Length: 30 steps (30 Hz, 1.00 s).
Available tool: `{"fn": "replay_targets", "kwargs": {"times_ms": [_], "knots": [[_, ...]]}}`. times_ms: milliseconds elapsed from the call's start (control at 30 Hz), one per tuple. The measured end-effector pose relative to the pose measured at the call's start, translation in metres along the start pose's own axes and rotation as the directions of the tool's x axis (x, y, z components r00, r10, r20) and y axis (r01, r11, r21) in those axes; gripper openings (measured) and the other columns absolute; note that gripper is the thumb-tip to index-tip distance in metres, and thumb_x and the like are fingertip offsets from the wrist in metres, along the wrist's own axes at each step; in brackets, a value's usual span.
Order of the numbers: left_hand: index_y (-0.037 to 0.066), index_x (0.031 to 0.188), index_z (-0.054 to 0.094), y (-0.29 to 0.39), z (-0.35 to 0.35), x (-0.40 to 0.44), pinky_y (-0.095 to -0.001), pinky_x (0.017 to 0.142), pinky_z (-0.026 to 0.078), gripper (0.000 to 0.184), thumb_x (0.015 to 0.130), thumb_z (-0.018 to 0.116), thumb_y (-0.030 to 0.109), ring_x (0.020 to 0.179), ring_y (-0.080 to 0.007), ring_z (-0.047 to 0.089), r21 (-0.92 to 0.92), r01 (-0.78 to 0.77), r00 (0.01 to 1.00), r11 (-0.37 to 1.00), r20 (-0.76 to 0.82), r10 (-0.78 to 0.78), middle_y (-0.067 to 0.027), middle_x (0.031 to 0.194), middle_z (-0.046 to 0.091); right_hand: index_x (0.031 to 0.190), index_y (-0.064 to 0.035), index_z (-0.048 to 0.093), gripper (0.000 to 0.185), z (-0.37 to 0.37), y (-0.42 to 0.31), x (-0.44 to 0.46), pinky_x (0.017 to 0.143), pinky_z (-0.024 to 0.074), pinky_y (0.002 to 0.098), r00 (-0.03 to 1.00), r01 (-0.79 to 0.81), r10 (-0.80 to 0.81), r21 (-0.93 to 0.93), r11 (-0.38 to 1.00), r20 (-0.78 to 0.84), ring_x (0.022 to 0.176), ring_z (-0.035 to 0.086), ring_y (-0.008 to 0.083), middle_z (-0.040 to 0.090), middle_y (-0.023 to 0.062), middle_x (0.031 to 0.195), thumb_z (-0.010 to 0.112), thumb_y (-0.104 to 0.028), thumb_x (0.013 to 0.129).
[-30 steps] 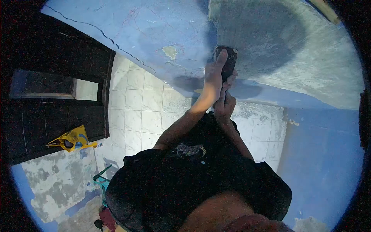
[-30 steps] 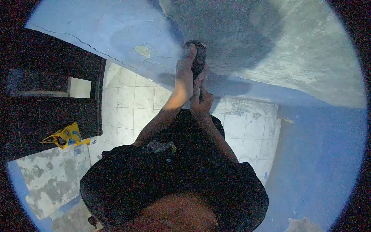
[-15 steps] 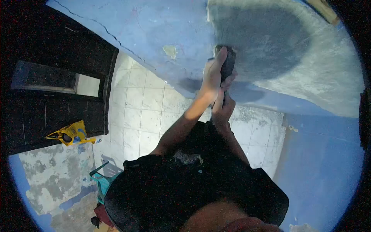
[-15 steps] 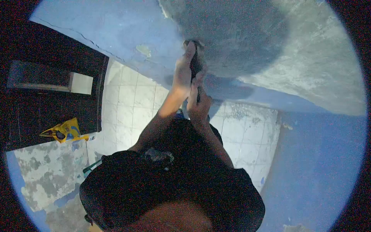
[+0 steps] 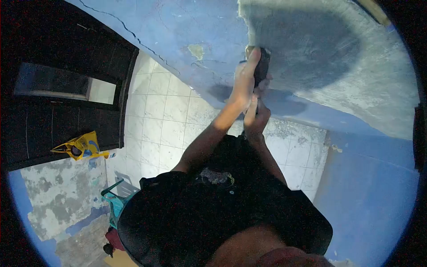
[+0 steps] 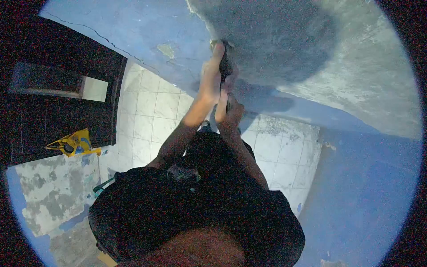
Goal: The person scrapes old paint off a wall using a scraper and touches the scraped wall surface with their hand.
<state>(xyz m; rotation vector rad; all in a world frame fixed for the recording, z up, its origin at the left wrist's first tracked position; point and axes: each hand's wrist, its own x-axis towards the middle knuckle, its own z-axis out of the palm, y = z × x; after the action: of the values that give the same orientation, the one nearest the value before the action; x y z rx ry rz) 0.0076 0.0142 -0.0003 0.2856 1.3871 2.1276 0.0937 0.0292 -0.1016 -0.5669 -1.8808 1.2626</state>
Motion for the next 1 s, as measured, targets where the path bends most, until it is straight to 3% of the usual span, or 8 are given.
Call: {"fn": "replay_targets", "kwargs": {"times_ms": [200, 400, 600, 700, 833, 900, 967, 1000], "knots": [[0.002, 0.072, 0.057, -0.009, 0.001, -0.003, -0.024, 0.035, 0.031, 0.062, 0.085, 0.05, 0.063, 0.041, -0.0104, 0.045, -0.052, 0.067, 0.996, 0.996, -0.048, -0.069, -0.0053, 0.057, 0.051, 0.07, 0.0028, 0.052, 0.033, -0.005, -0.007, -0.001, 0.047, 0.0353, 0.0325, 1.0, -0.008, 0.008, 0.063, 0.998, -0.015, 0.049, 0.044, 0.0112, 0.047, 0.0083, 0.05, 0.045, -0.017, 0.095], [0.003, 0.074, 0.058, -0.011, 0.004, 0.003, -0.0236, 0.035, 0.031, 0.06, 0.085, 0.052, 0.061, 0.041, -0.01, 0.044, -0.066, -0.056, 0.995, 0.996, -0.092, 0.05, -0.0041, 0.058, 0.052, 0.07, 0.0026, 0.052, 0.031, -0.005, 0.004, 0.003, 0.046, 0.0362, 0.0349, 0.997, 0.073, -0.07, -0.114, 0.991, 0.028, 0.046, 0.048, 0.0172, 0.05, 0.0101, 0.051, 0.045, -0.015, 0.094], [0.012, 0.072, 0.053, 0.012, 0.002, -0.007, -0.0228, 0.039, 0.03, 0.048, 0.088, 0.05, 0.057, 0.044, -0.0072, 0.042, -0.109, 0.137, 0.99, 0.985, 0.053, -0.132, 0.0014, 0.059, 0.049, 0.069, 0.0031, 0.052, 0.033, -0.009, 0.002, 0.004, 0.048, 0.0373, 0.035, 0.996, -0.01, 0.013, -0.045, 0.999, 0.083, 0.047, 0.049, 0.0205, 0.05, 0.012, 0.052, 0.048, -0.018, 0.094], [0.012, 0.067, 0.051, -0.001, 0.025, -0.003, -0.0227, 0.036, 0.026, 0.051, 0.088, 0.049, 0.059, 0.037, -0.0074, 0.036, -0.126, -0.014, 0.967, 0.992, -0.254, -0.019, 0.0019, 0.051, 0.043, 0.068, 0.0027, 0.05, 0.034, -0.011, -0.003, -0.002, 0.048, 0.0368, 0.0344, 0.998, -0.051, 0.05, 0.032, 0.998, 0.031, 0.047, 0.049, 0.0207, 0.049, 0.0114, 0.051, 0.048, -0.019, 0.094], [0.011, 0.067, 0.052, 0.006, 0.013, -0.002, -0.0229, 0.034, 0.023, 0.055, 0.087, 0.046, 0.062, 0.034, -0.0079, 0.031, -0.106, 0.069, 0.995, 0.992, -0.064, -0.076, 0.0015, 0.047, 0.041, 0.067, 0.0019, 0.049, 0.036, -0.012, -0.001, 0.01, 0.047, 0.036, 0.0329, 0.996, -0.007, 0.014, -0.078, 0.997, 0.09, 0.046, 0.046, 0.0196, 0.047, 0.0091, 0.051, 0.048, -0.02, 0.095], [0.011, 0.068, 0.052, 0.005, 0.01, -0.007, -0.0225, 0.034, 0.024, 0.056, 0.087, 0.046, 0.063, 0.034, -0.0076, 0.032, -0.057, 0.051, 0.998, 0.997, -0.044, -0.053, 0.0012, 0.048, 0.042, 0.067, 0.0017, 0.049, 0.036, -0.018, 0.011, -0.004, 0.046, 0.0357, 0.0329, 0.972, 0.233, -0.223, -0.213, 0.949, 0.07, 0.045, 0.046, 0.0195, 0.047, 0.0091, 0.051, 0.048, -0.021, 0.095], [0.006, 0.077, 0.055, 0.001, 0.013, -0.003, -0.0229, 0.034, 0.026, 0.056, 0.086, 0.049, 0.061, 0.038, -0.0083, 0.038, -0.051, -0.003, 0.996, 0.999, -0.084, -0.001, -0.0011, 0.053, 0.047, 0.068, 0.0013, 0.048, 0.036, -0.008, 0.012, 0.008, 0.045, 0.0354, 0.0328, 0.962, 0.272, -0.272, -0.207, 0.94, 0.029, 0.044, 0.046, 0.0189, 0.048, 0.0089, 0.052, 0.049, -0.021, 0.095], [0.005, 0.079, 0.055, 0.005, 0.014, -0.003, -0.0229, 0.033, 0.026, 0.057, 0.086, 0.049, 0.061, 0.038, -0.0083, 0.04, -0.052, -0.005, 0.997, 0.999, -0.078, 0.001, -0.0014, 0.054, 0.048, 0.068, 0.0011, 0.048, 0.035, -0.005, 0.005, 0.012, 0.045, 0.0353, 0.0327, 0.985, 0.169, -0.17, -0.143, 0.975, 0.011, 0.045, 0.047, 0.0184, 0.048, 0.0088, 0.052, 0.049, -0.021, 0.095]]}}
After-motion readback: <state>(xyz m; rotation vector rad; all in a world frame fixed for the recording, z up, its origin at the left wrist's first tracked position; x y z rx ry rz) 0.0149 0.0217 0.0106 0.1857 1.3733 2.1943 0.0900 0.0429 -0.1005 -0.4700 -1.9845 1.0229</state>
